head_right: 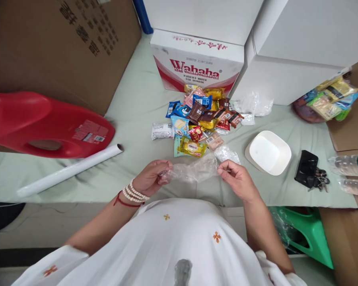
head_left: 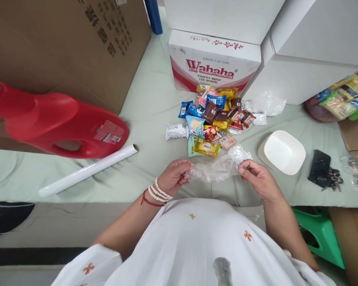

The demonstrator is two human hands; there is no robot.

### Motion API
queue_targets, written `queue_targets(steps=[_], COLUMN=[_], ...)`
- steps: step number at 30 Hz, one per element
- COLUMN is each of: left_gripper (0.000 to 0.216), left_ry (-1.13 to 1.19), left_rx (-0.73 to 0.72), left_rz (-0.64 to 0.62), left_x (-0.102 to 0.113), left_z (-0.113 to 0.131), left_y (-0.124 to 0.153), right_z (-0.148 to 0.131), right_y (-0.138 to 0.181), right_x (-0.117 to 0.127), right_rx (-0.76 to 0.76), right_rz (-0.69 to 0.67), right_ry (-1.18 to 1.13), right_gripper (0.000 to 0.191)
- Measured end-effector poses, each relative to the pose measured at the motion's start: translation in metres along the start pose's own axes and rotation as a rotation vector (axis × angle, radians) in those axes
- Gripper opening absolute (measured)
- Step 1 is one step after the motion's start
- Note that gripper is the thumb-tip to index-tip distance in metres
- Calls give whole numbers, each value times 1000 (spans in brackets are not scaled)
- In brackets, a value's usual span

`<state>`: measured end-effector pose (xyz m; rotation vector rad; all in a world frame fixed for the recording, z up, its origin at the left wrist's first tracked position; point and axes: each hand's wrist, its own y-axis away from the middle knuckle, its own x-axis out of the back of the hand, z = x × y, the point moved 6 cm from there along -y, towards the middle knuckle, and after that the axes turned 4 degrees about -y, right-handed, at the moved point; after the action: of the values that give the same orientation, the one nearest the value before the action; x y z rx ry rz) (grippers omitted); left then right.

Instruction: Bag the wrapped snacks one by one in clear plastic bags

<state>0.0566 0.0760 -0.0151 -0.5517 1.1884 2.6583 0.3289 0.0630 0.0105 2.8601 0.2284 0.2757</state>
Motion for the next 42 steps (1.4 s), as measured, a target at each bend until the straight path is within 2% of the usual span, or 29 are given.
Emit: queue_targets(steps=[2,4,6,8,12,15,18,22,25,27,31,34,37,42], left_gripper=[36,37,39,41,41,38,37,39,44,48,53,46,43,45], left_ry=[-9,-13,-22,-26,-7,-7,2,16,-11,-72,-266,-392,-272,62], left_rx=[2,-21,-54,-72,-92,-125,-150,-119,-197,-277,-436,-574,-549,-447], left_rz=[-11,-18,-13,-7,-22,-35,-37,-28,-16,-14,12,50,49,23], left_x=[-3,-5,-8,-11,-22,-28,-25,-13,-11,-15,-28,-33,-25,0], left_z=[0,1,4,5,3,1,0,-2,2,5,10,17,18,17], left_y=[0,1,2,3,3,3,3,4,9,14,20,21,19,28], right_z=[1,-5,-20,-37,-63,-63,-57,-52,-51,-52,-59,-61,-55,-39], right_y=[-3,-2,6,15,23,13,-1,-7,-3,0,5,7,9,18], right_x=[14,30,35,16,-62,-95,-95,-73,-64,-64,-79,-83,-72,-44], right_rx=[18,62,146,285,552,607,561,411,368,389,504,523,404,150], right_rz=[131,328,462,403,30,-14,-32,-62,-40,3,28,21,70,198], right_ry=[214,422,483,419,389,396,294,88,-23,14,264,305,106,-546], right_gripper=[28,26,24,18,19,20,12,12,12,10,8,9,11,22])
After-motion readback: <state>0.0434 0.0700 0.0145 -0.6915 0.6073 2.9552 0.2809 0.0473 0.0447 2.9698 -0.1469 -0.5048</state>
